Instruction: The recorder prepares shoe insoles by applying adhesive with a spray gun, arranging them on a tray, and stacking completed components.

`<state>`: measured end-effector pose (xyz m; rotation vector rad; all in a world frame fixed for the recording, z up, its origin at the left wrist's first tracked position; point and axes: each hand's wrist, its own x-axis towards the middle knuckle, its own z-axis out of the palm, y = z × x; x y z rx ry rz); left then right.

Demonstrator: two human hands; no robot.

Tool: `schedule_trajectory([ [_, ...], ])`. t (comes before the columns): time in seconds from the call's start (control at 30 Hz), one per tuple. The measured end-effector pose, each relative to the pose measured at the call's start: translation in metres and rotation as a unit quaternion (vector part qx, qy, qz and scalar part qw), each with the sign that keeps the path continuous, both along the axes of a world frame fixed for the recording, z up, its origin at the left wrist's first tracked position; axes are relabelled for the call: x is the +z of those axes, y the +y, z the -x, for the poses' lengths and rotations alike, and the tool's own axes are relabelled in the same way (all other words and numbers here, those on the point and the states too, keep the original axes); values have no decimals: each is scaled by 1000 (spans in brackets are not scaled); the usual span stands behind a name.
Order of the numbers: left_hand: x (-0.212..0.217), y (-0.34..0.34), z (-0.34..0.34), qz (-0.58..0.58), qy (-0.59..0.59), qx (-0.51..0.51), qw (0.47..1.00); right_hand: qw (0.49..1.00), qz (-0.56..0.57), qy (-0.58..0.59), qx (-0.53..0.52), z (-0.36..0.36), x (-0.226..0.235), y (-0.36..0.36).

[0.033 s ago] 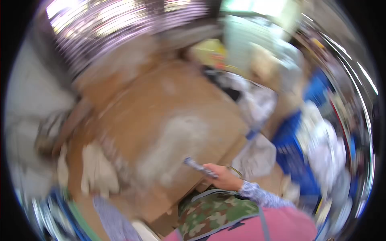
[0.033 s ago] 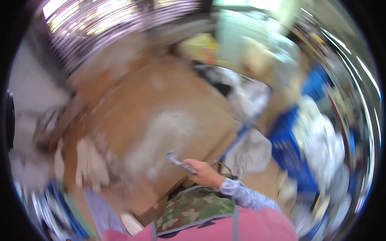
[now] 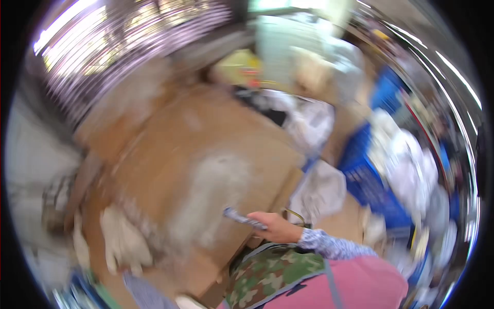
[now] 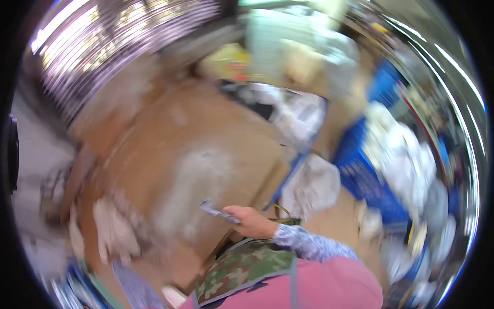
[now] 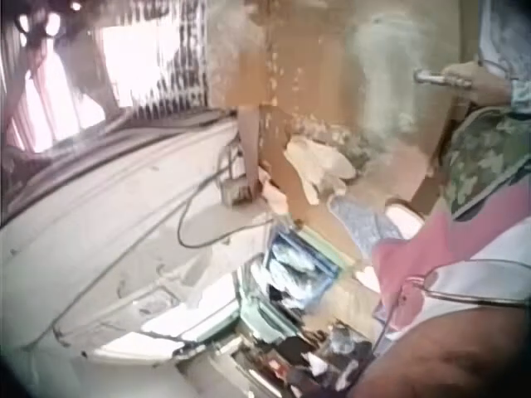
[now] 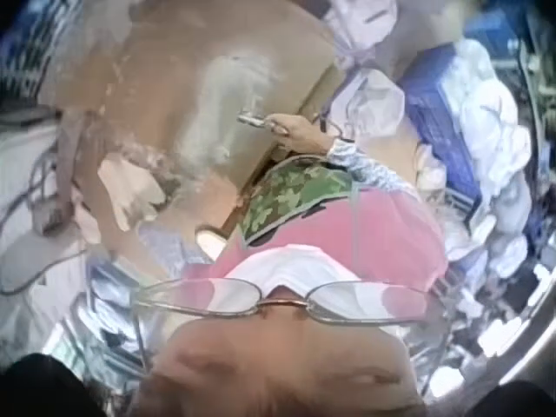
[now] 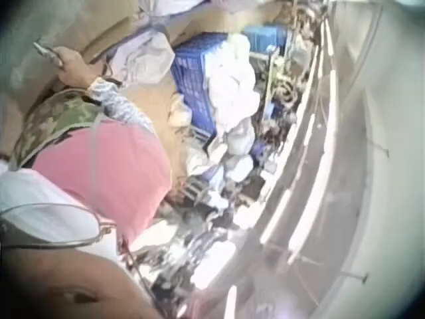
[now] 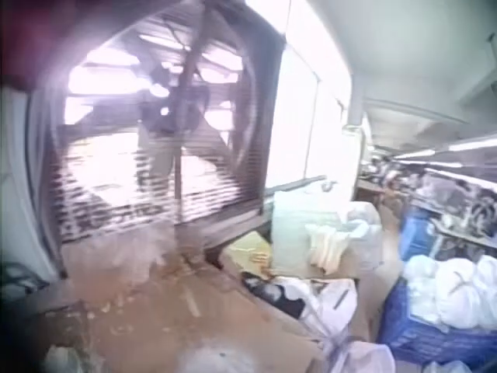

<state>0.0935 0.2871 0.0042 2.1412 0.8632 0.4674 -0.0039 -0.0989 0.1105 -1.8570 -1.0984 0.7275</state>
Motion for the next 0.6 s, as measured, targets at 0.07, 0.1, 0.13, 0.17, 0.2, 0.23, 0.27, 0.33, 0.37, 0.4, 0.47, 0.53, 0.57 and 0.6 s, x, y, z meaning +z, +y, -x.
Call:
schedule_trajectory([
  [0.07, 23, -82, -87, 19, -58, -127, 990, 997, -3, -14, -75, -4, 5, -12],
  [0.1, 35, -114, -110, 27, -81, -174, 981, 996, -11, 4, -88, -7, 8, -16],
  [0.13, 46, -137, -123, 34, -100, -208, 972, 995, -23, 26, -88, -11, 9, -21],
  [0.17, 56, -154, -131, 42, -123, -222, 966, 993, -31, 16, -112, -23, 7, -34],
  [0.2, 58, -161, -130, 50, -136, -234, 961, 993, -28, 21, -113, -26, 1, -41],
  [0.23, 61, -164, -128, 57, -148, -242, 957, 993, -26, 25, -109, -29, -2, -45],
  [0.27, 69, -168, -122, 67, -159, -248, 953, 991, -34, 27, -125, -32, -4, -51],
  [0.33, 87, -170, -107, 88, -180, -251, 947, 988, -55, 39, -136, -36, -4, -59],
  [0.37, 96, -168, -95, 101, -189, -251, 944, 987, -60, 43, -146, -37, -7, -63],
  [0.4, 106, -168, -84, 114, -199, -250, 941, 984, -77, 30, -157, -39, -11, -67],
  [0.47, 126, -163, -57, 141, -219, -242, 935, 980, -96, 20, -173, -43, -13, -76],
  [0.53, 146, -158, -27, 169, -239, -229, 928, 978, -100, 12, -184, -50, -10, -88],
  [0.57, 157, -150, -11, 181, -251, -218, 926, 977, -103, 13, -184, -52, -9, -92],
  [0.6, 168, -146, 5, 194, -262, -208, 922, 976, -101, 16, -191, -55, -7, -98],
])
